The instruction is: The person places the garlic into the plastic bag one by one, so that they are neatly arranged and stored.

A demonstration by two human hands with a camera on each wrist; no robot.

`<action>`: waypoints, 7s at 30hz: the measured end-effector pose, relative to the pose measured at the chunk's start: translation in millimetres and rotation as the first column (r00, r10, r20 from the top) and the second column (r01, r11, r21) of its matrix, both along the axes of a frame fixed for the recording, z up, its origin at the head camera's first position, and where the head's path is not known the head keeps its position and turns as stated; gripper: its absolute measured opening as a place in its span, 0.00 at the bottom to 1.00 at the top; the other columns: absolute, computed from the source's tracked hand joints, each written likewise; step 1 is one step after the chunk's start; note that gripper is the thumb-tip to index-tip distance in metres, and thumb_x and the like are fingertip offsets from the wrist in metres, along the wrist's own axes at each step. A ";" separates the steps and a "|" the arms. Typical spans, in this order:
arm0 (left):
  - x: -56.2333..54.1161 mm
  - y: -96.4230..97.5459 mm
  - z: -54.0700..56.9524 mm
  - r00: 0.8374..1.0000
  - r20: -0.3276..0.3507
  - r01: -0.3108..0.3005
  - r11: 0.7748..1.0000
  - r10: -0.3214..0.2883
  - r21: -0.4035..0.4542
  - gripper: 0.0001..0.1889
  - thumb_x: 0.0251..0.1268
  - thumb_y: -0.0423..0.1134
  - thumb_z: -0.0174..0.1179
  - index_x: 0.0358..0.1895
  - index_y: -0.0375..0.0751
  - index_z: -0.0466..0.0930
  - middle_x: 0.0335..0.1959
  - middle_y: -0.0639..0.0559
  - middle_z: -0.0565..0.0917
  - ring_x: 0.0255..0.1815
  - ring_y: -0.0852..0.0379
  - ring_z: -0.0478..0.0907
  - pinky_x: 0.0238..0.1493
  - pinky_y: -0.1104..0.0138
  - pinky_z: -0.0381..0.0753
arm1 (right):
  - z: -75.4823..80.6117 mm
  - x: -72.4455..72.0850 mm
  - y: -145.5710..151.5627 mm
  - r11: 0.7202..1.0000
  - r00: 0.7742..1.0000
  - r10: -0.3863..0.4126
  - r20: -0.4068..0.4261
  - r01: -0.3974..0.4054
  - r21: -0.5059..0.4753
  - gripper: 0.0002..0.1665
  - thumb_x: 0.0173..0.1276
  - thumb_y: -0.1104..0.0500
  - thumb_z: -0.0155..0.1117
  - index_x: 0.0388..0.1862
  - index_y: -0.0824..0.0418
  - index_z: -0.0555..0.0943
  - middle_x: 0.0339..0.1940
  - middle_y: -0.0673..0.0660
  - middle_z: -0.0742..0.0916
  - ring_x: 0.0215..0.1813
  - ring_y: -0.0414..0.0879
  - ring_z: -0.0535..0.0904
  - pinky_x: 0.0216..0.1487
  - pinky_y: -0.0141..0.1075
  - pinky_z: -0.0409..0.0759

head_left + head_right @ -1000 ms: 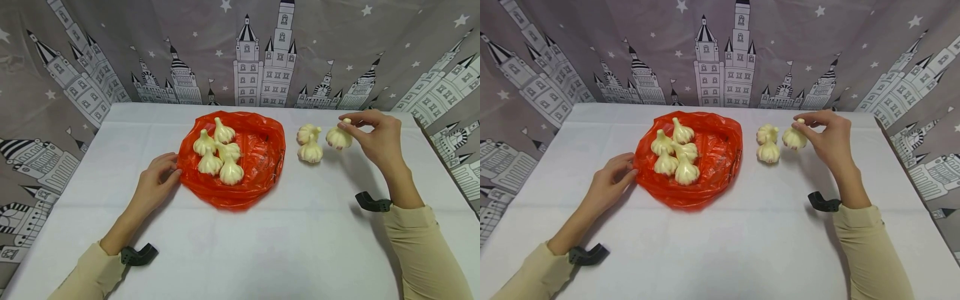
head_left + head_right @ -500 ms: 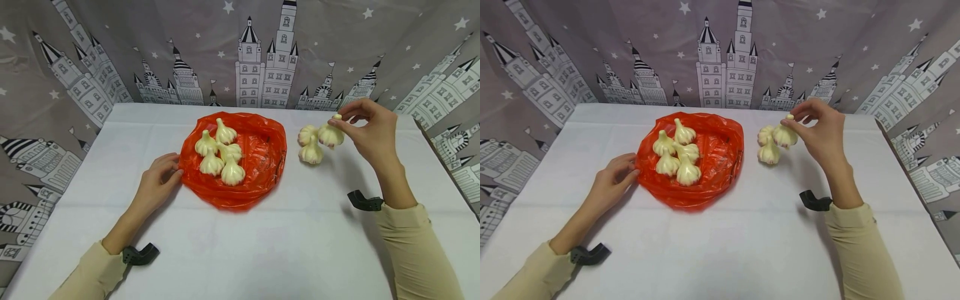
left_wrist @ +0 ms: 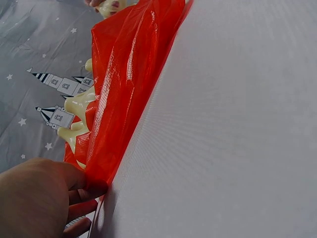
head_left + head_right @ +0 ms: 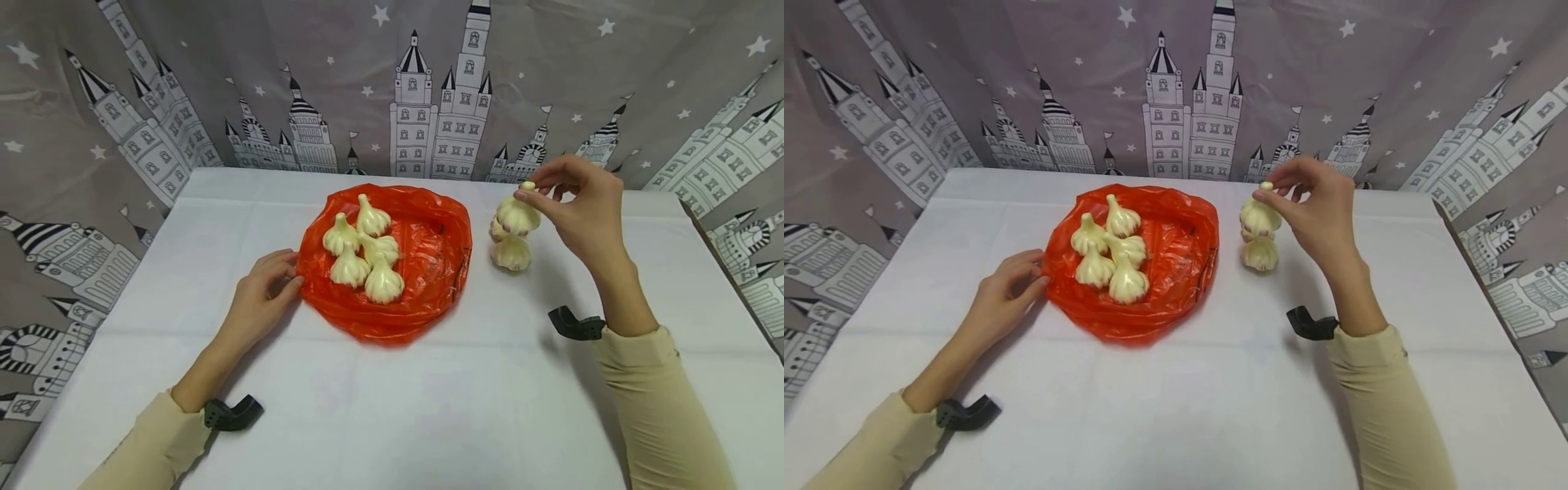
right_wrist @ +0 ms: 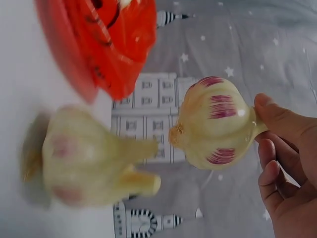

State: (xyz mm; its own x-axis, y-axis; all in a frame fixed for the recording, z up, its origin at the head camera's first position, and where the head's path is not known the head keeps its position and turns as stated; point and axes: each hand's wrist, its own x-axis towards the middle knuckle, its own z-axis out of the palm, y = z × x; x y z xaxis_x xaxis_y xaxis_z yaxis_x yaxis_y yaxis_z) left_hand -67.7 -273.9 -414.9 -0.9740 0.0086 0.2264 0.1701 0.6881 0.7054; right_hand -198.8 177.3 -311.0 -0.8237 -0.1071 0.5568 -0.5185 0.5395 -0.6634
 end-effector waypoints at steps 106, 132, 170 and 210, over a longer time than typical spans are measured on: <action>0.6 -0.3 -0.2 0.999 -0.034 0.007 1.000 -0.008 -0.010 0.05 0.73 0.33 0.64 0.35 0.39 0.83 0.68 0.36 0.82 0.76 0.37 0.70 0.76 0.34 0.65 | -26.8 -21.0 -137.7 0.930 0.930 0.312 0.193 -0.341 0.140 0.10 0.72 0.54 0.73 0.46 0.58 0.90 0.39 0.52 0.92 0.38 0.44 0.84 0.43 0.39 0.85; 0.8 0.1 -1.5 1.000 -0.020 0.004 1.000 -0.004 -0.002 0.04 0.73 0.32 0.63 0.36 0.38 0.83 0.68 0.35 0.81 0.76 0.37 0.69 0.76 0.33 0.65 | -32.3 -14.7 -112.4 0.947 0.946 0.281 0.162 -0.301 0.113 0.07 0.73 0.56 0.73 0.45 0.58 0.90 0.39 0.53 0.92 0.40 0.44 0.85 0.43 0.40 0.86; -1.5 3.3 0.2 1.000 -0.019 0.010 1.000 -0.010 0.000 0.05 0.73 0.32 0.63 0.36 0.38 0.83 0.68 0.36 0.81 0.77 0.37 0.69 0.77 0.34 0.65 | -26.2 2.7 36.8 0.982 0.992 -0.006 0.126 -0.018 0.187 0.10 0.74 0.55 0.71 0.49 0.58 0.91 0.42 0.55 0.93 0.40 0.21 0.80 0.44 0.19 0.77; 0.4 0.9 1.5 0.999 -0.033 0.012 1.000 -0.012 0.006 0.04 0.72 0.31 0.63 0.37 0.38 0.83 0.67 0.36 0.82 0.76 0.37 0.70 0.76 0.35 0.66 | -58.6 3.2 17.9 0.956 0.986 0.027 0.167 -0.074 0.285 0.10 0.69 0.56 0.76 0.42 0.62 0.90 0.36 0.59 0.93 0.33 0.50 0.85 0.33 0.21 0.74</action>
State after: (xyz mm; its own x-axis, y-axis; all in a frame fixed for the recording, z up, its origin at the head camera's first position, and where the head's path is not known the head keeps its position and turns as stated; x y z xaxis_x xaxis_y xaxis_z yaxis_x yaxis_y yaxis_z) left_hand -67.2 -273.0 -413.4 -0.9659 0.0188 0.2581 0.2012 0.6815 0.7036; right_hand -195.6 195.2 -369.6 -0.8884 -0.2876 0.3579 -0.4505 0.6961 -0.5590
